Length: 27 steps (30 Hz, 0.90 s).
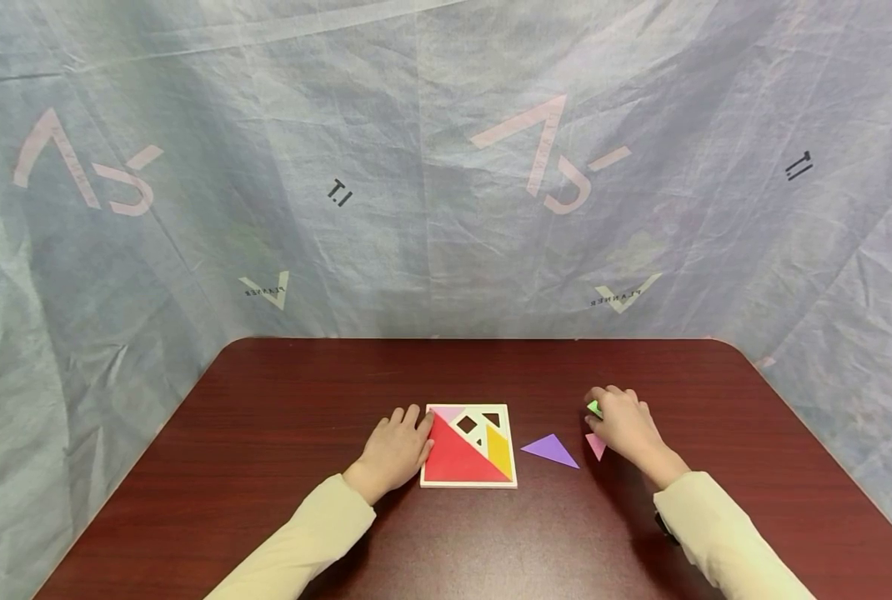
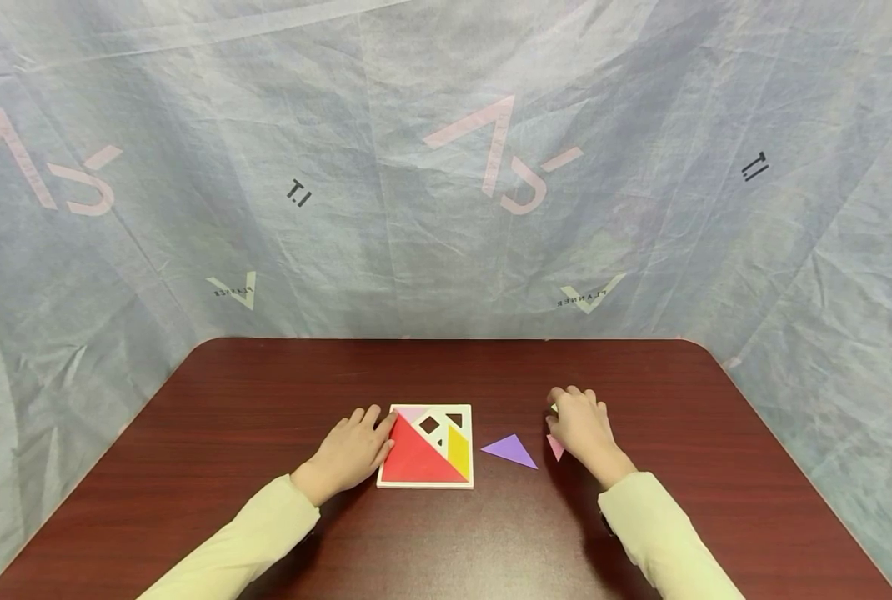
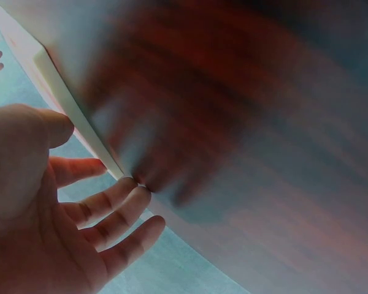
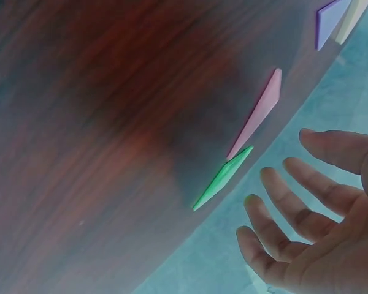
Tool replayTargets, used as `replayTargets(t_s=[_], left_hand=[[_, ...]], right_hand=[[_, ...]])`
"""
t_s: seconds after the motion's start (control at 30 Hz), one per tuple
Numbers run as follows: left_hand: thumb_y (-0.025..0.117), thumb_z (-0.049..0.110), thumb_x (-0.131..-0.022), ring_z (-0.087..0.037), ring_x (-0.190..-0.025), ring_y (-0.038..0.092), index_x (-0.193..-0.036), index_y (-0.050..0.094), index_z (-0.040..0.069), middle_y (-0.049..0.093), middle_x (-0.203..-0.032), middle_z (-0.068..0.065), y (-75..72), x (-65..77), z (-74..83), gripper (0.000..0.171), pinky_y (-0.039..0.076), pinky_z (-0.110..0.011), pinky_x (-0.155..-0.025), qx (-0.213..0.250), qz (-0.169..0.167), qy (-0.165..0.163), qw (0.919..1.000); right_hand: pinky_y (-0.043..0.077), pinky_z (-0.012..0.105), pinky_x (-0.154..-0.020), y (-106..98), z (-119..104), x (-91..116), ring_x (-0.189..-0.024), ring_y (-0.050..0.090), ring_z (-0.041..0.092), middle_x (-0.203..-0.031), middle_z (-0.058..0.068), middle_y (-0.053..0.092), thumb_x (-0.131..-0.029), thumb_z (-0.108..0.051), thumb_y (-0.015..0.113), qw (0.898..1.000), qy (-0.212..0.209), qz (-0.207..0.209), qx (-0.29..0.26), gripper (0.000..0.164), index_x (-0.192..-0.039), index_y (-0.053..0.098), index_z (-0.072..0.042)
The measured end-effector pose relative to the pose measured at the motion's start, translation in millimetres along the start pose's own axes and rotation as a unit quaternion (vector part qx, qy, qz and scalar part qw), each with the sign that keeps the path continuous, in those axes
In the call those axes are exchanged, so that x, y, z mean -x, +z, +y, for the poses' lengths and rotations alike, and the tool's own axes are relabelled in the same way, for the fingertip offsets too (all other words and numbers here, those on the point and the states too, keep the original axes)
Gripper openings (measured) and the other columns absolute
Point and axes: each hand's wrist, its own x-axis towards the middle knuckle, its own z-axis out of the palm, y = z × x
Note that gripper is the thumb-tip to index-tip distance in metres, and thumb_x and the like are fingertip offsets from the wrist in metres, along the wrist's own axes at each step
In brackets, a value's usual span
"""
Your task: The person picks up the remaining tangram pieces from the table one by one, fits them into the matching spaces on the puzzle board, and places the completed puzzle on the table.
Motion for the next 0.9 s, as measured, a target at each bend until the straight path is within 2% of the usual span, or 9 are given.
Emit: replayTargets(t_s=[0.3,0.67,0.9], left_hand=[[0.054,0.034,-0.089,-0.026,-0.09,0.053,-0.123,0.056,0.01,0.053,-0.109,-0.012,1.6,0.7,-0.4,0.041,0.048,-0.036,-0.069,0.0,0.003,0.002,1.0],[0.054,0.034,-0.089,-0.026,-0.091,0.053,-0.122,0.056,0.01,0.053,-0.109,-0.012,0.6,0.2,-0.4,0.041,0.048,-0.036,-0.069,0.002,0.0,0.001,1.0],[0.056,0.033,-0.088,-0.025,-0.09,0.054,-0.121,0.057,0.01,0.054,-0.107,-0.013,-0.8,0.5,-0.1,0.04,0.048,-0.035,-0.068,-0.004,0.013,0.002,0.9999]], right_hand=[[0.041,0.053,-0.062,-1.3,13.2,-0.8,-0.078,0.053,0.042,-0.087,0.016,0.06,-0.073,-0.01,0.067,1.0,0.01,0.015,0.008,0.023,-0.095,0.064,-0.002],[0.041,0.054,-0.061,0.4,26.7,-0.3,-0.079,0.053,0.046,-0.093,0.022,0.06,-0.071,-0.01,0.07,1.0,0.019,0.017,0.01,0.03,-0.098,0.063,0.0],[0.04,0.053,-0.06,2.7,33.9,-1.0,-0.077,0.053,0.043,-0.091,0.022,0.059,-0.071,-0.01,0.069,0.999,0.03,0.005,0.008,0.03,-0.098,0.063,0.001]])
